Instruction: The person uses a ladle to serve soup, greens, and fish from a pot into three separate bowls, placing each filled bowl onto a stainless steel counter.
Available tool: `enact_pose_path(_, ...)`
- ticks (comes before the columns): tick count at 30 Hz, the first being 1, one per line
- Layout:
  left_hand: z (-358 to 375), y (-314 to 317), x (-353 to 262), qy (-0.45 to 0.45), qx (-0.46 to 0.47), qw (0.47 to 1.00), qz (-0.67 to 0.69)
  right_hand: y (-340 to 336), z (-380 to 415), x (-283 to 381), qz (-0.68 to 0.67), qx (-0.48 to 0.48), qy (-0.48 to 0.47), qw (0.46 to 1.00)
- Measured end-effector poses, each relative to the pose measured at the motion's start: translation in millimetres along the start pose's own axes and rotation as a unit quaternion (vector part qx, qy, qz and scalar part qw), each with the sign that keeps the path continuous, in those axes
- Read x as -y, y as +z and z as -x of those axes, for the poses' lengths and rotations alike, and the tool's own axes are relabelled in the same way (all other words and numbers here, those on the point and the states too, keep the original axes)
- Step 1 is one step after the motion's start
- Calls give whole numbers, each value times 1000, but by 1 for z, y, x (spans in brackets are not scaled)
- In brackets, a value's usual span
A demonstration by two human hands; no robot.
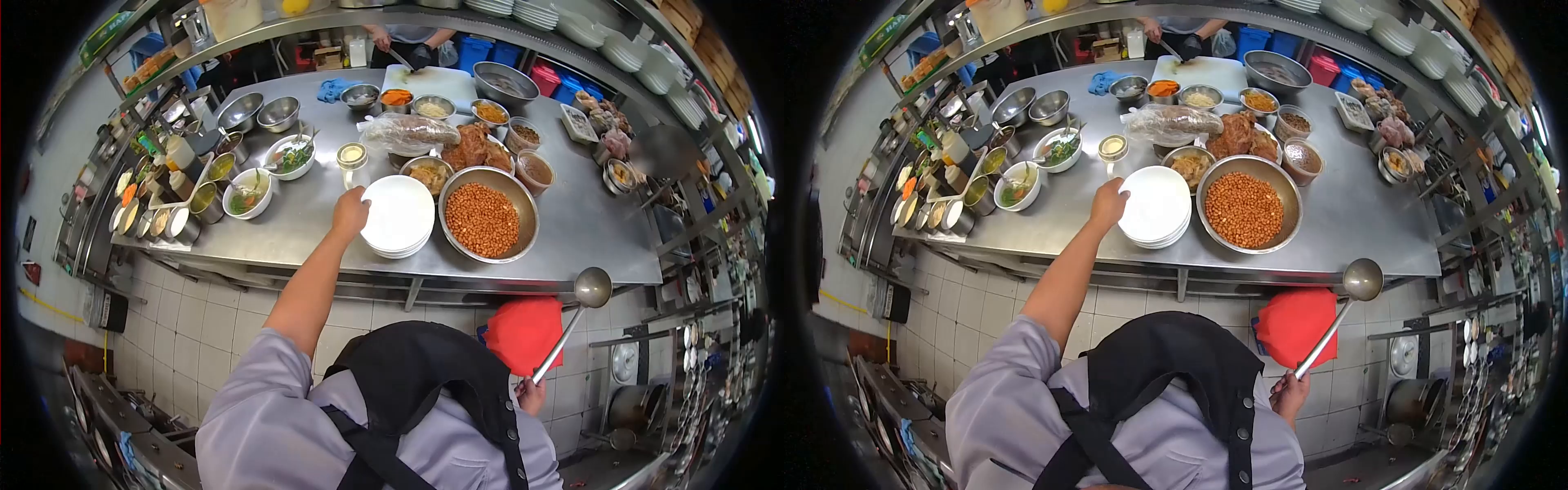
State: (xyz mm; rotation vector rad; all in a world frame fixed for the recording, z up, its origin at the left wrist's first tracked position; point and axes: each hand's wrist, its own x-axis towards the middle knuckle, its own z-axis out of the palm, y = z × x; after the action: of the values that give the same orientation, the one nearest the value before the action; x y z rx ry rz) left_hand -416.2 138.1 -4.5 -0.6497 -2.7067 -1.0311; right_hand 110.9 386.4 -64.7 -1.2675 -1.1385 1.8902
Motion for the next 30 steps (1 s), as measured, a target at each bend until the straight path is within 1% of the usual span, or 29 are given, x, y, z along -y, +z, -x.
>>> enact_pose_path(1,0,-1,-5,-2,-4,1000,-2,-1,-7,5,0,5,1,1000)
enact_pose_path(3,1,-2,-14,-34,-27,999,-28,-3,-18,14,12,19,-16,1000)
enact_pose_path(7,3,-8,-29,-43,-70,996,-41,-5,-35,29,15,41,-12,999)
enact_pose_path(9,6,-11,-34,-74,-92,993,-9,-9,-44,34,8,47,-8,999)
enact_pose_path(12,7,-10,-33,-92,-130,987,27,-19,-62,34,7,65,-12,998)
enact_pose_path(15,8,-15,-34,-104,-138,984,46,-26,-75,34,-26,84,-14,996)
enact_pose_path(17,9,-20,-33,-106,-133,984,44,-26,-78,29,-29,81,-17,996)
enact_pose_path(19,7,-20,-21,-103,-122,986,49,-22,-73,30,-42,51,-33,997)
enact_pose_path(21,3,-20,-13,-111,-137,972,155,-19,-68,25,-52,42,-43,997)
enact_pose_path(22,2,-22,-15,-107,-136,972,158,-16,-63,26,-39,25,-41,998)
enact_pose_path(23,2,-25,-14,-153,-164,939,260,-14,-58,25,-25,8,-38,999)
enact_pose_path(24,-1,-28,-15,-197,-188,893,359,-13,-56,22,-27,4,-42,999)
enact_pose_path(25,-6,-29,-7,-194,-183,893,363,-14,-52,18,-30,4,-44,999)
enact_pose_path(27,-18,-36,15,-204,-211,807,513,-11,-42,13,-35,-6,-50,998)
enact_pose_path(28,-21,-45,16,-227,-202,777,551,-7,-35,13,-31,-14,-57,998)
enact_pose_path(29,-24,-52,16,-225,-191,777,555,-1,-27,12,-27,-23,-64,997)
enact_pose_path(30,-25,-62,15,-226,-159,725,630,6,-16,11,-32,-35,-67,997)
